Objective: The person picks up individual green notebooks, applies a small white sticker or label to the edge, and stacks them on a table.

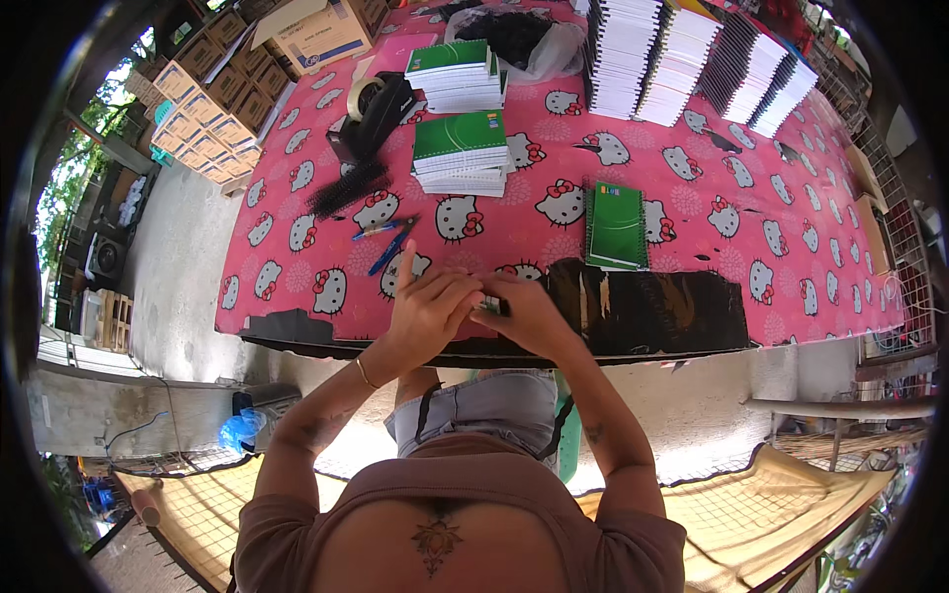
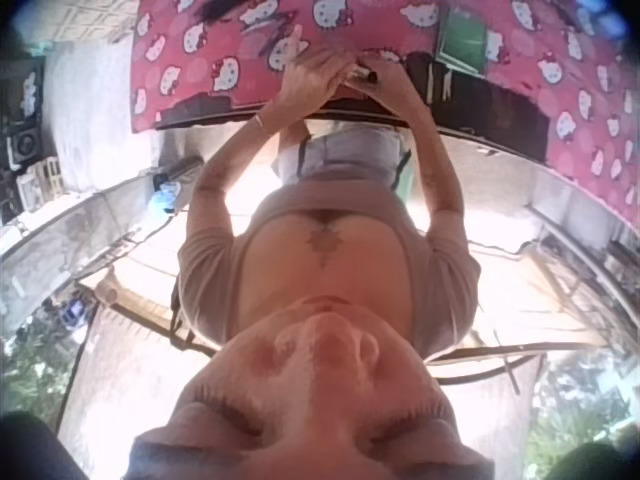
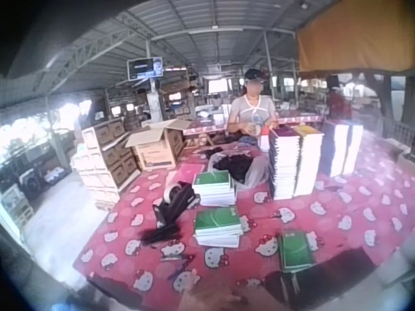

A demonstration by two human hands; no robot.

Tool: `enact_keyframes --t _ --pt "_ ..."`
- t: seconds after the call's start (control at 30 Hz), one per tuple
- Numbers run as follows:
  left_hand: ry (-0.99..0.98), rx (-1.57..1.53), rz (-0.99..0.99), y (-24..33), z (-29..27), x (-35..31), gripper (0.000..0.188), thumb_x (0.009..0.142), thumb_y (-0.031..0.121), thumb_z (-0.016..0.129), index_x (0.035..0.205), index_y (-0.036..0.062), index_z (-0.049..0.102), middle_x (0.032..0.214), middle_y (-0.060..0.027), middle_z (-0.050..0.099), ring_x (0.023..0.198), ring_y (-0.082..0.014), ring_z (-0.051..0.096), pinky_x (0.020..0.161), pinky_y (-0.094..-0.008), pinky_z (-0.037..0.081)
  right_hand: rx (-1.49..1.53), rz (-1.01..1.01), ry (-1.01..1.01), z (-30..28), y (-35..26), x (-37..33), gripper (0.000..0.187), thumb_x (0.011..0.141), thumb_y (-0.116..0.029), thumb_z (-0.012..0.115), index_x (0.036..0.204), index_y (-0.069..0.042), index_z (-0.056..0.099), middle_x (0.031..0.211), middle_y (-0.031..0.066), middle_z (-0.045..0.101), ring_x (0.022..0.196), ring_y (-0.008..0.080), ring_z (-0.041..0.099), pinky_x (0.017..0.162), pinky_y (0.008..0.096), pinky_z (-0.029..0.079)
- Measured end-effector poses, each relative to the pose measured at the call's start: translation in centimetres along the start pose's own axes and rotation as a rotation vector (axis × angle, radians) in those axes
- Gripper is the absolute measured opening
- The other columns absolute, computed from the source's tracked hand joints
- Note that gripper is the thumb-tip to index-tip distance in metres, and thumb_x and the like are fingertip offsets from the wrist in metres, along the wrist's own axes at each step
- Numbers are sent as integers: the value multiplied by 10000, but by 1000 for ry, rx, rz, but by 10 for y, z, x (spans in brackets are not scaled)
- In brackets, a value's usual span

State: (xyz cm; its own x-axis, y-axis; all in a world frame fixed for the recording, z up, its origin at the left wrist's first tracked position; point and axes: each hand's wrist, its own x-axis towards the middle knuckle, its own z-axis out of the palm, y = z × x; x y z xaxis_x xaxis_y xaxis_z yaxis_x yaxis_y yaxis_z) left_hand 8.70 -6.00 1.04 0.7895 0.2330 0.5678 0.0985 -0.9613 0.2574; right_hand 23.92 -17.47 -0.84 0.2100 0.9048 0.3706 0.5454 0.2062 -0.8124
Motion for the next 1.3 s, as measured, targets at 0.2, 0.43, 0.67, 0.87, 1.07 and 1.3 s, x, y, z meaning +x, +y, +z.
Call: enact_keyframes --t 0.2,0.43,0.67,0.87,1.07,1.3 --pt "36 -70 -17 3 1 -1 137 868 147 706 992 97 676 873 -18 653 813 -221 647 1082 -497 340 173 134 -26 -30 2 -6 179 833 -25 738 992 33 683 918 131 693 795 234 703 725 315 553" --pt "66 -119 46 8 -3 2 149 848 129 706 969 73 640 909 -63 576 852 -273 609 836 -443 474 80 127 38 -21 1 -13 137 839 -10 730 956 33 675 897 120 684 754 210 700 677 296 554" --pt "2 -64 -18 8 2 -3 221 833 153 727 1021 88 633 955 -69 604 891 -269 615 753 -408 458 28 46 71 -17 -4 -17 130 839 -15 733 945 31 672 880 117 672 748 221 694 673 299 550" --pt "-25 -56 -47 9 -9 4 211 859 190 706 1041 98 650 995 -45 664 917 -240 640 845 -407 453 56 57 52 -20 -5 -17 118 847 -4 721 948 34 674 866 115 673 758 206 694 697 291 559" --pt "-13 -73 44 2 -3 0 177 858 192 705 1011 111 666 881 -12 671 859 -221 647 882 -411 435 222 161 -21 -32 0 -7 94 843 8 715 928 26 680 876 103 684 784 162 695 723 279 566" --pt "-55 -67 28 9 -8 -1 201 842 164 710 1025 94 666 933 -52 658 858 -255 644 796 -388 467 87 -2 -88 -31 5 -2 129 812 -23 728 917 -13 654 848 105 675 724 185 684 663 291 547"
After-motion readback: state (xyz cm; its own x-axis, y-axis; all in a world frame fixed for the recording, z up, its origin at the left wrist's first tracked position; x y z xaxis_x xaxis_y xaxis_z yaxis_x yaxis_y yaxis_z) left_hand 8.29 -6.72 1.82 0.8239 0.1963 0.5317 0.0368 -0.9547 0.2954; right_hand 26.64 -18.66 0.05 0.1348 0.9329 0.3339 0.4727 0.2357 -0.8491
